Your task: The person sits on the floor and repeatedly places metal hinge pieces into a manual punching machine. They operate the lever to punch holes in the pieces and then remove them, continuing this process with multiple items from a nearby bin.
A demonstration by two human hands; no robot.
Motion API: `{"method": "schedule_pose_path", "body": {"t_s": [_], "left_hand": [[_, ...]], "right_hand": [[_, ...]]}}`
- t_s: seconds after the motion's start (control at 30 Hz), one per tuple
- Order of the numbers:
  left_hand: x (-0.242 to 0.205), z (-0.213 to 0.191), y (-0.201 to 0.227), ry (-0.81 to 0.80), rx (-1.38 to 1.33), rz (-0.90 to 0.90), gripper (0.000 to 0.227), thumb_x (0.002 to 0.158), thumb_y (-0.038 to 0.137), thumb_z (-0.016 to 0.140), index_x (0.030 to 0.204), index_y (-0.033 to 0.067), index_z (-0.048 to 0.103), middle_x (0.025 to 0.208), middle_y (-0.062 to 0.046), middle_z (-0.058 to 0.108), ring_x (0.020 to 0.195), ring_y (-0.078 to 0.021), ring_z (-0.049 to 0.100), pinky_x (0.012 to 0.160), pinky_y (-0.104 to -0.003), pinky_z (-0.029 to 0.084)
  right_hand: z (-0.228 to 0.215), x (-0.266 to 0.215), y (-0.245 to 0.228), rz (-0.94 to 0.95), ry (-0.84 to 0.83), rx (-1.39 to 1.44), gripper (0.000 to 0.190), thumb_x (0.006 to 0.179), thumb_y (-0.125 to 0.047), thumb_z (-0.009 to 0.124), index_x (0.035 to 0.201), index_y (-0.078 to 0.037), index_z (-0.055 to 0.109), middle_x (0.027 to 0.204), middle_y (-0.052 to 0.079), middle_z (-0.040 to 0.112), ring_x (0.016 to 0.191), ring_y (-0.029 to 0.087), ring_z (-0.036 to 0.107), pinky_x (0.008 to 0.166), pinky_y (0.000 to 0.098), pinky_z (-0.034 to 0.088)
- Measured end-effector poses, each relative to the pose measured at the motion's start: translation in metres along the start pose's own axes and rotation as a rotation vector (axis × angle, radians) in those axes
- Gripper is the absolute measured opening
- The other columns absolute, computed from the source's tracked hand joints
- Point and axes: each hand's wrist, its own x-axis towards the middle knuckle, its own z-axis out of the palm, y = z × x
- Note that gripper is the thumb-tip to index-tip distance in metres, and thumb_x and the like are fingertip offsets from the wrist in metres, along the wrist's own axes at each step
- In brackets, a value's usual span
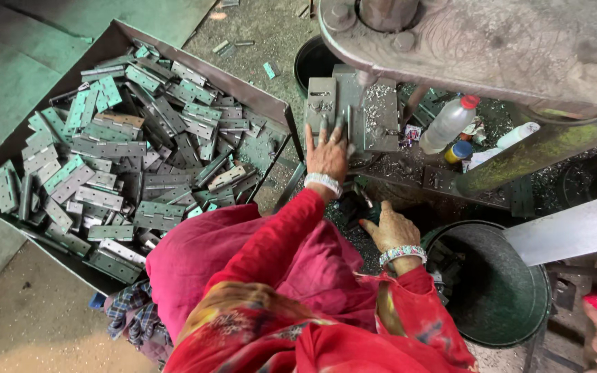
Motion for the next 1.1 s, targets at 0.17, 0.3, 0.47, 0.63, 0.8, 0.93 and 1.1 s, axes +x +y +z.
{"method": "schedule_pose_path", "body": {"t_s": [0.17,0.3,0.47,0.63,0.8,0.93,1.1], "left_hand": [[0.022,0.006,0.002,-0.121,0.239,0.036,0.041,0.104,0.029,0.042,0.132,0.0109,0.066,0.16,-0.012,0.04,0.152,-0.0325,0.032,0.122,-0.065,-0.008],[0.003,0.013,0.0,-0.034,0.247,0.085,0.044,0.104,0.029,0.043,0.137,0.0107,0.065,0.157,-0.013,0.044,0.147,-0.0343,0.04,0.122,-0.066,-0.007],[0.012,0.003,-0.002,-0.155,0.221,0.074,0.038,0.103,0.027,0.046,0.133,0.0167,0.067,0.156,-0.01,0.048,0.152,-0.0343,0.035,0.123,-0.069,-0.005],[0.038,0.008,0.003,-0.197,0.237,0.007,0.041,0.102,0.032,0.048,0.133,0.0118,0.066,0.157,-0.009,0.046,0.152,-0.0329,0.031,0.12,-0.072,-0.004],[0.041,0.016,0.003,0.009,0.22,0.03,0.051,0.096,0.036,0.048,0.136,0.008,0.062,0.155,-0.01,0.044,0.143,-0.0331,0.034,0.114,-0.073,-0.002],[0.031,0.007,-0.007,-0.21,0.234,0.027,0.047,0.105,0.039,0.042,0.137,0.0113,0.063,0.164,-0.006,0.036,0.153,-0.0338,0.026,0.118,-0.072,-0.004],[0.056,0.002,0.003,-0.28,0.315,-0.004,0.046,0.11,0.038,0.036,0.14,0.0155,0.063,0.167,-0.004,0.031,0.156,-0.0294,0.022,0.122,-0.073,-0.006]], "right_hand": [[0.029,0.017,0.019,0.045,-0.023,0.054,0.072,0.082,-0.056,0.073,0.132,-0.008,0.056,0.11,0.024,0.073,0.105,0.043,0.07,0.089,0.054,0.055],[0.097,0.001,0.037,0.18,0.035,0.232,0.085,0.082,-0.067,0.069,0.144,-0.011,0.052,0.114,0.027,0.071,0.107,0.046,0.068,0.09,0.0536,0.054],[0.099,0.011,0.043,0.099,0.112,0.258,0.088,0.078,-0.072,0.071,0.137,-0.009,0.057,0.115,0.027,0.07,0.107,0.047,0.066,0.087,0.0551,0.054],[0.071,0.029,0.047,0.069,-0.003,0.044,0.079,0.084,-0.07,0.064,0.135,-0.008,0.06,0.109,0.025,0.074,0.103,0.045,0.07,0.085,0.056,0.056],[0.111,0.008,0.041,0.128,0.216,0.3,0.078,0.079,-0.068,0.065,0.133,-0.012,0.062,0.103,0.027,0.073,0.099,0.048,0.068,0.085,0.0556,0.054],[0.107,0.009,0.04,0.091,0.185,0.219,0.078,0.083,-0.071,0.064,0.13,-0.008,0.061,0.107,0.027,0.072,0.099,0.049,0.068,0.082,0.0577,0.054],[0.066,0.016,0.046,0.015,0.078,0.041,0.073,0.087,-0.07,0.061,0.126,-0.009,0.063,0.104,0.025,0.075,0.101,0.047,0.07,0.084,0.0577,0.055]]}}
